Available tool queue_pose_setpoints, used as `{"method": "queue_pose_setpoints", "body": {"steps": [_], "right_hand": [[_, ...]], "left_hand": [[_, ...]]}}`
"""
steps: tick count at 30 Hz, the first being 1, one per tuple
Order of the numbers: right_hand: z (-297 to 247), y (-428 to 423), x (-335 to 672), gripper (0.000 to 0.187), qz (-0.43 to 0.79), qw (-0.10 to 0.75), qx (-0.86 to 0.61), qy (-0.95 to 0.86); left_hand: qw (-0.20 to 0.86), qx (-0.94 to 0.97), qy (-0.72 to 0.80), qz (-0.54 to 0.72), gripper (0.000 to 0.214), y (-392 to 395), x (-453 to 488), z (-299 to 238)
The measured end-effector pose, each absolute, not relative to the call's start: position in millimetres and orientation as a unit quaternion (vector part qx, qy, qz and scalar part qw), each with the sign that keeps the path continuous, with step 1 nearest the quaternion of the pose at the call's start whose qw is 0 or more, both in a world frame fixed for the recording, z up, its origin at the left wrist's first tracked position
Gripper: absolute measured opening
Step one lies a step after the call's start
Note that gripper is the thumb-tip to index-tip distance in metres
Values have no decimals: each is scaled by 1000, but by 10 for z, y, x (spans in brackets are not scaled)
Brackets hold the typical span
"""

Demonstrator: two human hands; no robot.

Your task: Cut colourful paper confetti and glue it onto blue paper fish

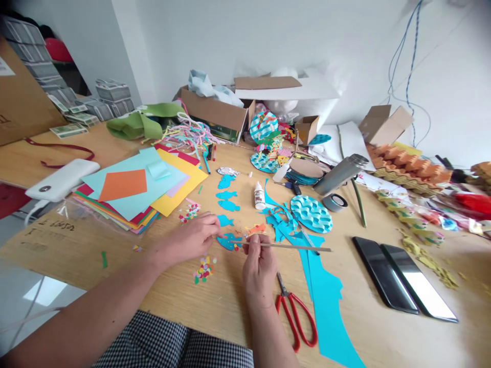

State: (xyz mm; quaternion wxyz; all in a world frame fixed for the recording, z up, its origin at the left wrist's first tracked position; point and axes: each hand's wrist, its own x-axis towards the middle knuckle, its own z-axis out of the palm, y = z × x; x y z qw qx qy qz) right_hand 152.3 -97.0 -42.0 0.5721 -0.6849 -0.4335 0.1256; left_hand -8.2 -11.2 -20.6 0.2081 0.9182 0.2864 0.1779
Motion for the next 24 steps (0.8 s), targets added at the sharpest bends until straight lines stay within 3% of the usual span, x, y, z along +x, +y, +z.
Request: {"method": "queue_pose_setpoints", "body": {"steps": [11,24], "right_hand": [[-365,-1000,1597,34,41,543,-743,-389],[-497,-964,1668,39,62,455,-748,-479]], "left_hand": [[212,918,292,167,27,-130,-88,-167],[190,928,276,163,25,-124,-81,-228]]}}
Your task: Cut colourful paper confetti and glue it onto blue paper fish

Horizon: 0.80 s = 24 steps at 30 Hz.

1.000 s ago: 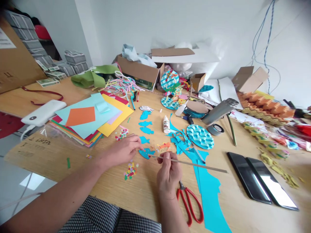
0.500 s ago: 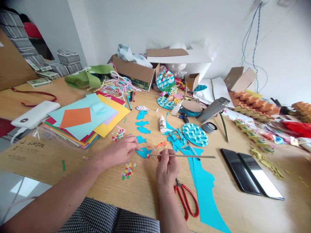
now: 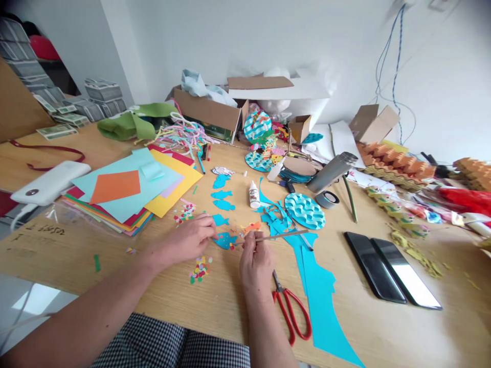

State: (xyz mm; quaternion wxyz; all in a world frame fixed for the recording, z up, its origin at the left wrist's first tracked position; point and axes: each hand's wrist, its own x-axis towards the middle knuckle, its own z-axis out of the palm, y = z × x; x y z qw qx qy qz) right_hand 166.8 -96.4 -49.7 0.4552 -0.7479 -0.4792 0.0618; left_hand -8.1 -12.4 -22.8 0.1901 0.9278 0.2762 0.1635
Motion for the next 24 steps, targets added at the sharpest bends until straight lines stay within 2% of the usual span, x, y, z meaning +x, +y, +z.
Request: {"method": "queue_pose_setpoints", "body": {"steps": [12,24], "right_hand": [[-499,-937,1657,36,69,412,-740,-527],[-468,-1002,1639,38,53,469,-739,-480]], "left_hand": [[191,929,274,162,27,-124,-77,-234],[188,932,270,153,26,-123,-93,-240]]}}
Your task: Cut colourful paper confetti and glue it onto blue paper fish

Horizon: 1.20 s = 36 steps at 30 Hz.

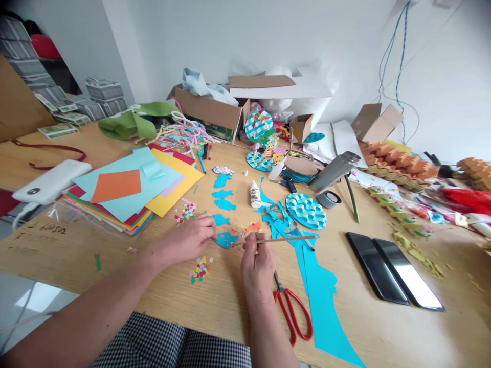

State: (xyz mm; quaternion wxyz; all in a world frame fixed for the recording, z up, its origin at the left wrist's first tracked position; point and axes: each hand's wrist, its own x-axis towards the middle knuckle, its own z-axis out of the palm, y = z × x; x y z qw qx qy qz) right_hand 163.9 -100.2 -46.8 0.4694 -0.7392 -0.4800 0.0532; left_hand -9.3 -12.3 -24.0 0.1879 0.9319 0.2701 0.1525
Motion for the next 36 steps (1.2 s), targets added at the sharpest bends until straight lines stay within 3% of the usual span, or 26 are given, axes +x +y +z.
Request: {"method": "queue_pose_setpoints", "body": {"steps": [12,21,25,36], "right_hand": [[-394,-996,1581,40,85,541,-713,-439],[-356,-1001,1549,36,97,611,-659,-427],[-349,-1012,1526,33,104,622,-644,-433],[-317,-1022,1495,32,75,608,-645,-456]], "left_hand": [[196,923,286,165,25,-134,-88,-191],[276,878,318,228,14,-133,-43,-203],[316,847,330,273,24,-153,11,-268],[415,773,375,299,8,-179,111,-318]]}}
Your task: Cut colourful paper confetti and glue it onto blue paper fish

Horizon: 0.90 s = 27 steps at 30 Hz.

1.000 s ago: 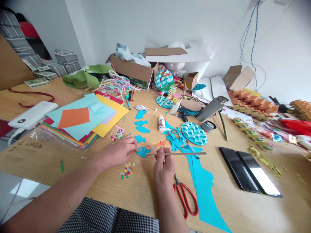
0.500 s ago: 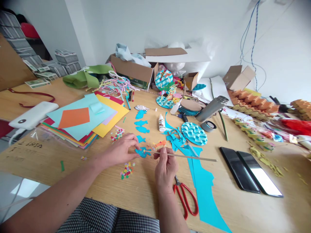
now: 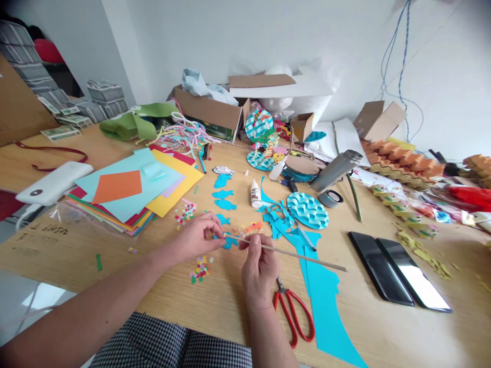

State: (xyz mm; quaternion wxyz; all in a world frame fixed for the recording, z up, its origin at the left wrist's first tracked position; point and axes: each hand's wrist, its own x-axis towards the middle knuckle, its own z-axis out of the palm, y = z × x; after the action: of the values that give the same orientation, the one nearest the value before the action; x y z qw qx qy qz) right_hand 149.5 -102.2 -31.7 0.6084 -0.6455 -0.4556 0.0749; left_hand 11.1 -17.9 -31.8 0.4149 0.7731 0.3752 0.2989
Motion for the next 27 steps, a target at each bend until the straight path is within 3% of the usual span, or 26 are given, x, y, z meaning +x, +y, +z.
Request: {"method": "queue_pose_setpoints", "body": {"steps": [27], "right_hand": [[-336,-1022,1524,33,45,596,-655,-463]], "left_hand": [[415,783,387,255,10,-88,66,-409]]}}
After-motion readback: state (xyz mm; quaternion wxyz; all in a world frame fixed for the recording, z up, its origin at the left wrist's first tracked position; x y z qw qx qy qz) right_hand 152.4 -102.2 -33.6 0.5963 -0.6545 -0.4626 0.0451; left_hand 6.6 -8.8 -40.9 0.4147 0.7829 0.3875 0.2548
